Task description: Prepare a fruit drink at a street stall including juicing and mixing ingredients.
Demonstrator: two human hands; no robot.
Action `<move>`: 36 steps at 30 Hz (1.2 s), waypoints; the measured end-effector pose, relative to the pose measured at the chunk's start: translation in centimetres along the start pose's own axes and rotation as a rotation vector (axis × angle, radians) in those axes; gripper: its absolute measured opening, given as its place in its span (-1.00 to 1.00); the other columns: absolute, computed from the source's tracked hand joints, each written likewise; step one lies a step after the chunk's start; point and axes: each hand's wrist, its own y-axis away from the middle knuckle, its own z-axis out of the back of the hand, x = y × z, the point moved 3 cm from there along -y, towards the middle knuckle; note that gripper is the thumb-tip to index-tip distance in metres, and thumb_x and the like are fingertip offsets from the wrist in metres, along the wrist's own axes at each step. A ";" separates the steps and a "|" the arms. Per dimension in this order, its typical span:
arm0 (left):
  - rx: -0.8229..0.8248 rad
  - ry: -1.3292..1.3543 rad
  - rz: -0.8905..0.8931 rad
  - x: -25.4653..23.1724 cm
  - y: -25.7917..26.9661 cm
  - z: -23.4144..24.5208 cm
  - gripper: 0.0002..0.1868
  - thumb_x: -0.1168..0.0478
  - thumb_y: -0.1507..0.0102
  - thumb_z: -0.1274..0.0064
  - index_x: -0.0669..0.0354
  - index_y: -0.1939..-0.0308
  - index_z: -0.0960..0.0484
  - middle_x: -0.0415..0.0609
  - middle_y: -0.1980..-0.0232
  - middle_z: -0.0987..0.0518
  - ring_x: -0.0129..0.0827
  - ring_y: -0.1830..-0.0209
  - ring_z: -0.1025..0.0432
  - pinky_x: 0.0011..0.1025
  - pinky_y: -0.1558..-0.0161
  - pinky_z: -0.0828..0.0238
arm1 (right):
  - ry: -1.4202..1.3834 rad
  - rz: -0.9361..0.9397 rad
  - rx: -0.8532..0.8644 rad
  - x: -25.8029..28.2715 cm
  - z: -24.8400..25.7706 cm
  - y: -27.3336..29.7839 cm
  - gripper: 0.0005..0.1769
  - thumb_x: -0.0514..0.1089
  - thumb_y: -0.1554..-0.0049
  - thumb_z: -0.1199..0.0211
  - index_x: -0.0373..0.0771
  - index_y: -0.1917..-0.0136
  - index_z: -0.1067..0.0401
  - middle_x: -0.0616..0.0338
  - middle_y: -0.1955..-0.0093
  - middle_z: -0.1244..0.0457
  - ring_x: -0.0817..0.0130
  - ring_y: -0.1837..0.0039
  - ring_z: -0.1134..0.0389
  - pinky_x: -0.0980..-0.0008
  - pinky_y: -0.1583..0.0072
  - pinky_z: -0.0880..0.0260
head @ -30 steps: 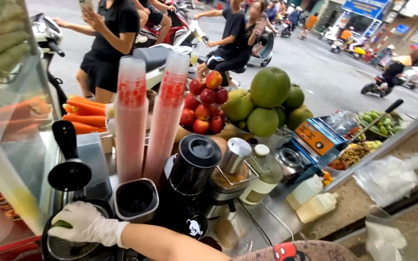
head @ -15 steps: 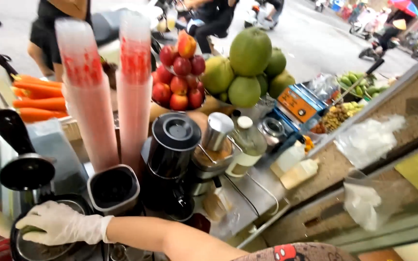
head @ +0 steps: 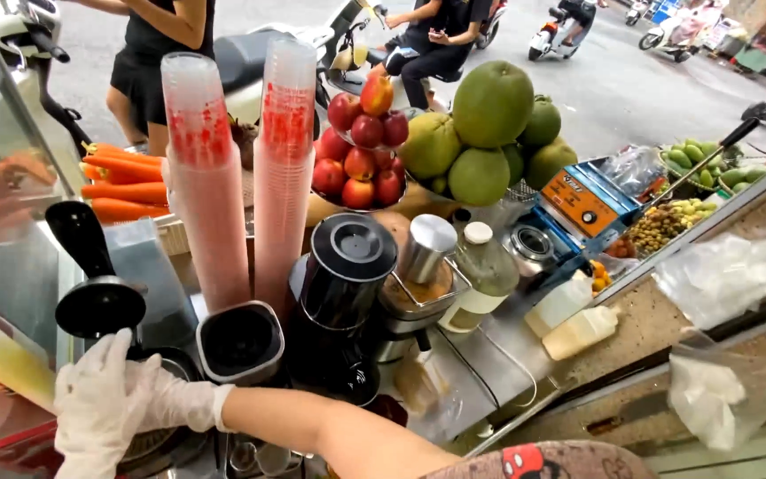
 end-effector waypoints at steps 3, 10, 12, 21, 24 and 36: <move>0.206 -0.172 0.065 0.3 -0.8 -2.4 -0.34 -0.25 -0.17 -0.10 -0.07 -0.27 -0.60 -0.08 -0.29 -0.59 -0.29 -0.25 -0.49 -0.14 -0.28 -0.21 | 0.025 -0.016 0.046 -0.5 -1.4 0.4 -0.49 0.16 -0.01 -0.25 -0.16 -0.14 -0.44 0.02 -0.13 -0.33 0.10 -0.20 -0.34 0.22 -0.23 -0.35; 0.087 0.001 0.080 0.0 1.8 -3.6 -0.46 -0.22 -0.28 -0.07 -0.02 -0.19 -0.64 -0.13 -0.26 -0.59 -0.31 -0.32 -0.44 -0.35 -0.40 -0.28 | -0.012 -0.020 0.116 -2.9 -4.6 1.7 -0.49 0.13 -0.03 -0.26 -0.19 -0.15 -0.45 0.04 -0.11 -0.33 0.16 -0.24 -0.34 0.27 -0.28 -0.35; -0.063 -0.079 0.090 -2.7 1.6 -0.7 -0.42 -0.13 -0.17 -0.13 -0.01 -0.20 -0.68 -0.10 -0.29 -0.61 -0.25 -0.31 -0.47 -0.21 -0.39 -0.28 | -0.089 0.015 0.114 -3.0 -4.6 2.4 -0.54 0.08 -0.05 -0.24 -0.16 -0.16 -0.45 0.07 -0.12 -0.34 0.20 -0.26 -0.35 0.32 -0.28 -0.36; 0.003 0.252 0.196 2.8 2.6 -3.6 -0.66 -0.05 -0.34 -0.16 0.02 -0.08 -0.71 -0.07 -0.16 -0.64 -0.22 -0.18 -0.50 -0.29 -0.27 -0.41 | 0.046 0.051 0.172 -3.1 -5.3 -0.1 -0.63 0.05 0.03 -0.26 -0.10 -0.03 -0.51 0.08 -0.12 -0.38 0.24 -0.22 -0.40 0.38 -0.23 -0.38; 0.017 0.173 0.146 1.9 1.4 -3.5 -0.63 -0.04 -0.23 -0.22 0.04 -0.02 -0.74 -0.04 -0.09 -0.67 -0.21 -0.14 -0.51 -0.23 -0.30 -0.40 | 0.002 -0.064 0.160 -4.8 -7.1 1.4 -0.64 0.04 -0.08 -0.22 -0.08 -0.12 -0.47 0.14 -0.10 -0.37 0.29 -0.25 -0.39 0.39 -0.26 -0.40; -0.148 0.168 0.160 -2.0 1.5 -2.3 -0.58 0.01 -0.07 -0.22 0.00 0.02 -0.76 -0.08 -0.22 -0.62 -0.17 -0.21 -0.48 -0.18 -0.33 -0.32 | 0.712 0.159 0.352 -6.3 -7.3 1.8 -0.61 0.03 -0.21 -0.18 -0.14 -0.25 -0.39 0.07 -0.18 -0.27 0.12 -0.31 -0.25 0.18 -0.25 -0.28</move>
